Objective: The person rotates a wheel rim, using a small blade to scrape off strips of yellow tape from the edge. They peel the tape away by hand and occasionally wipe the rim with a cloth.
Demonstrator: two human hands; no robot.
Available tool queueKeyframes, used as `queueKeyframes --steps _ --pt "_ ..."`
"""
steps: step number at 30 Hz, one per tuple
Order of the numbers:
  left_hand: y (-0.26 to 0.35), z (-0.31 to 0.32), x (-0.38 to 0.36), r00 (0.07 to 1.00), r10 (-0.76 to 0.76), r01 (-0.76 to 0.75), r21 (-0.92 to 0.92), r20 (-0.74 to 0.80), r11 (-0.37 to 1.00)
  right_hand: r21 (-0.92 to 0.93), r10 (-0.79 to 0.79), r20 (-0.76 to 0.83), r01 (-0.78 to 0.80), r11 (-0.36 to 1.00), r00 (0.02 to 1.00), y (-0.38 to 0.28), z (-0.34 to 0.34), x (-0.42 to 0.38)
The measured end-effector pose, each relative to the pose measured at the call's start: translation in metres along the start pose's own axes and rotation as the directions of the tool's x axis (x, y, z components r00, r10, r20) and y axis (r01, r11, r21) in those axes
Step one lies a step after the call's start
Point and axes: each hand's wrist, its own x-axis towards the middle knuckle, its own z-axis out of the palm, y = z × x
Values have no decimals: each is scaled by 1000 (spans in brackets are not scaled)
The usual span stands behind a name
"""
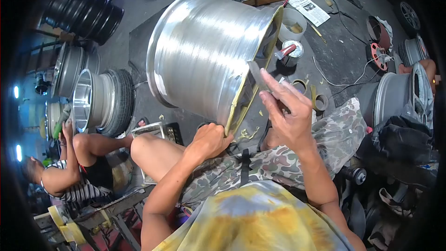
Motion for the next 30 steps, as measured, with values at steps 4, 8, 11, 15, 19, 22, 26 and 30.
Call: queueKeyframes --steps 4,8,11,15,19,22,26,30 --pt "-1 0 0 1000 -13 13 15 6 1000 15 -28 68 27 1000 997 2 1 6" --pt "-2 0 1 1000 -11 11 -8 26 1000 11 -33 98 33 999 995 1 13 13" --pt "0 -4 3 998 -4 3 8 60 1000 42 -109 47 108 993 993 4 27 22" --pt "0 -6 5 998 22 -23 10 50 1000 101 -56 59 50 994 997 8 19 20" --pt "3 -8 6 998 -49 50 -7 46 999 95 81 26 -83 992 996 6 4 -1" --pt "4 -9 9 995 -55 54 17 80 998 80 87 49 -91 993 995 6 3 -12" --pt "1 -8 10 997 -37 37 -3 68 999 71 21 61 -26 997 998 9 18 -11" --pt "-7 1 12 996 -47 45 23 78 999 56 -100 90 95 994 991 5 39 5"
